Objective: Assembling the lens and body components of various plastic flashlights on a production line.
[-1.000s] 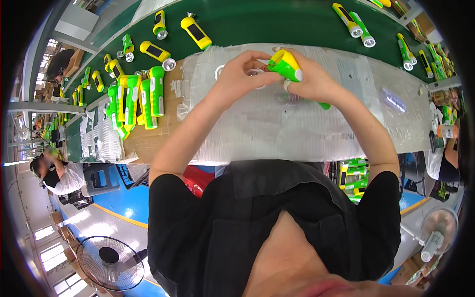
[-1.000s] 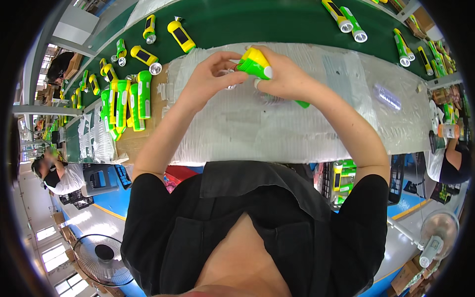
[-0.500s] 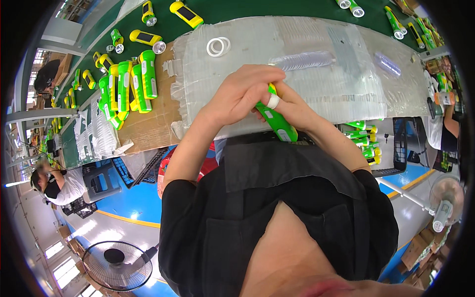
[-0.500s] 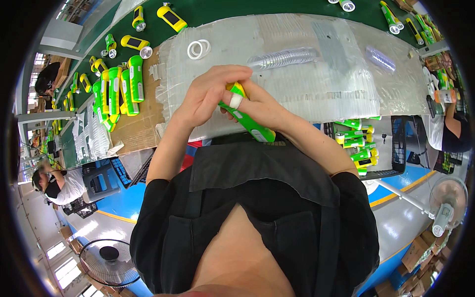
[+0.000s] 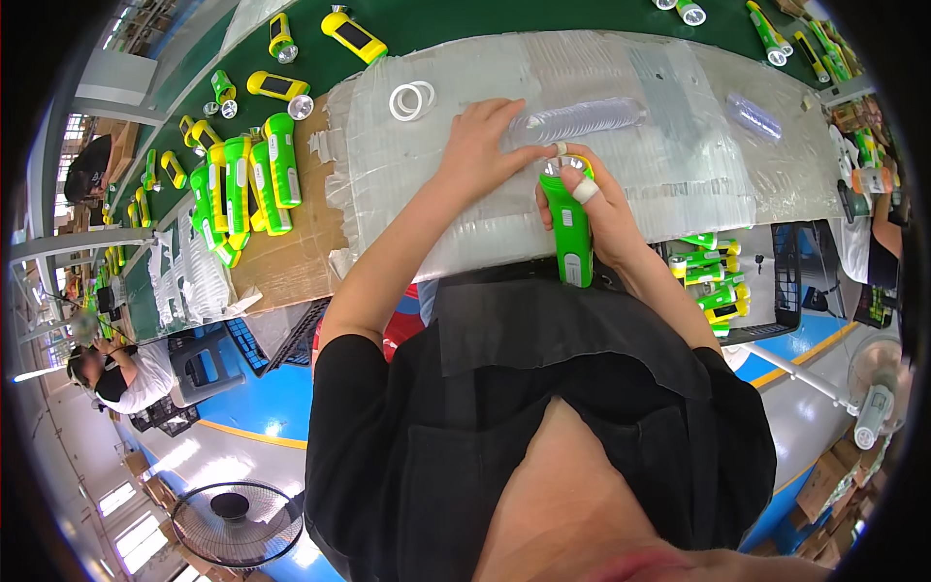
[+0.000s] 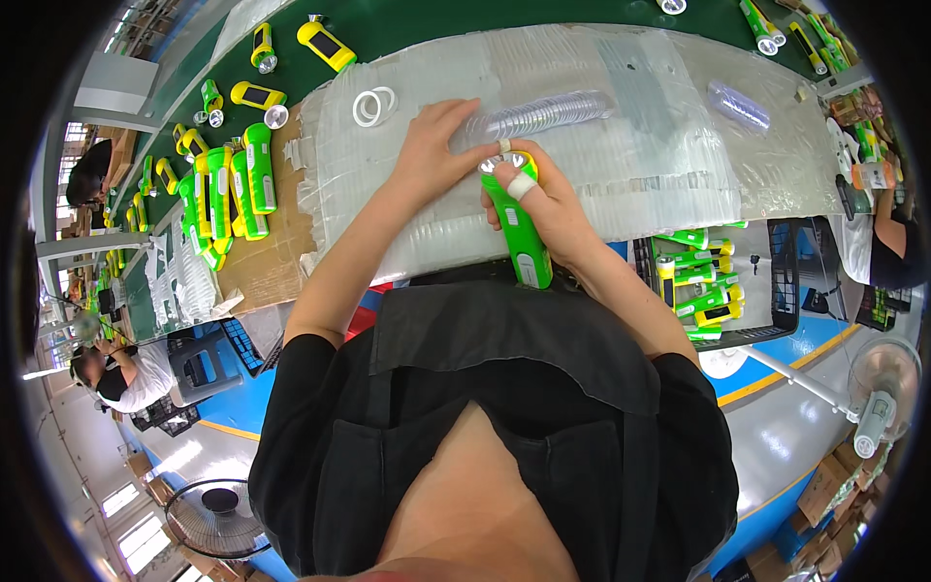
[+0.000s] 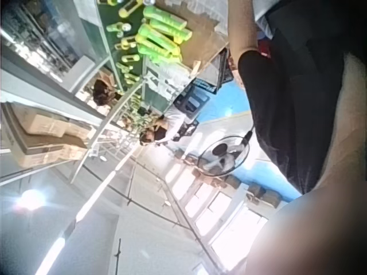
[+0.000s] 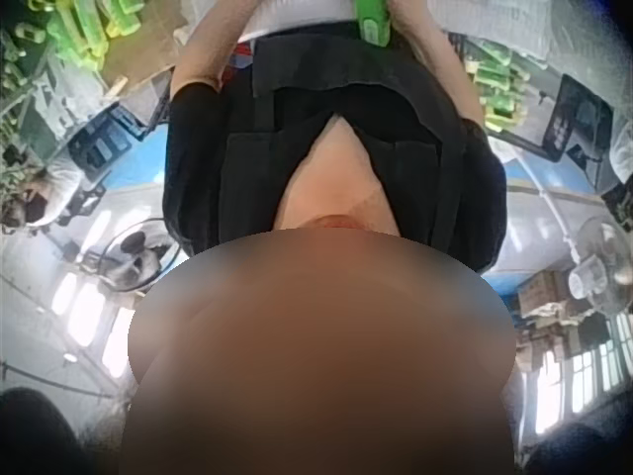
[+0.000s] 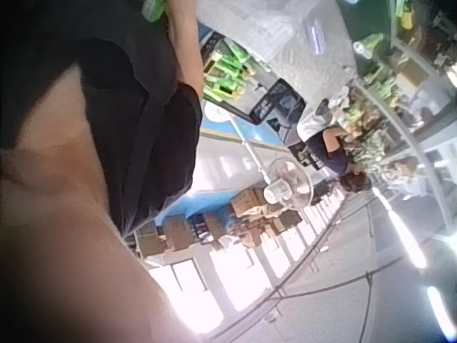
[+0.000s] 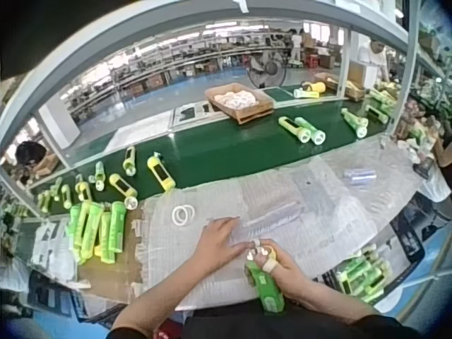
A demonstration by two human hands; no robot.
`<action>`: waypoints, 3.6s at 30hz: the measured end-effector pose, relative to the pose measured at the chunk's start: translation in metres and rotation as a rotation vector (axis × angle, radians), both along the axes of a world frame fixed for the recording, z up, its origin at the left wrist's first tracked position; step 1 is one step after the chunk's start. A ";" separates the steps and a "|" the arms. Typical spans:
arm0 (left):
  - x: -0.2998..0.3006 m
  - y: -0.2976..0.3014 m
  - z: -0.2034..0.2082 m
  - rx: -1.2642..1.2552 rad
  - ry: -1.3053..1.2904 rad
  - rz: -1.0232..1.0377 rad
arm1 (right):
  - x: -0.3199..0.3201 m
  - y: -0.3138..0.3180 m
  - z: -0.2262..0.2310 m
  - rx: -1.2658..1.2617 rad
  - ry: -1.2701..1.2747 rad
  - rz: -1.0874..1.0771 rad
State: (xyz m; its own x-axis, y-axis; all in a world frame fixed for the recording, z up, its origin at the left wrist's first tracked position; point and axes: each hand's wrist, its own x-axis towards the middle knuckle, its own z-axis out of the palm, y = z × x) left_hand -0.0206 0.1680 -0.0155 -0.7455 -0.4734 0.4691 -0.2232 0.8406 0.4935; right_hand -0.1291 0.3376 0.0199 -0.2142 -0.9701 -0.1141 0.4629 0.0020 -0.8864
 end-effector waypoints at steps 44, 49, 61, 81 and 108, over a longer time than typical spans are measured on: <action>0.070 0.042 0.076 0.930 0.357 -0.378 | 0.033 -0.039 0.018 -0.254 0.161 0.295; 0.069 0.043 0.075 0.923 0.308 -0.413 | 0.029 -0.036 0.010 -0.282 0.179 0.295; 0.068 0.042 0.077 0.746 0.517 -0.198 | 0.035 -0.062 0.023 -0.281 0.123 0.272; 0.070 0.014 0.065 -0.199 0.356 -0.058 | 0.033 -0.076 0.021 -0.318 0.189 0.273; 0.088 -0.021 0.099 0.087 0.218 -0.051 | 0.021 -0.114 0.011 -0.492 0.253 0.175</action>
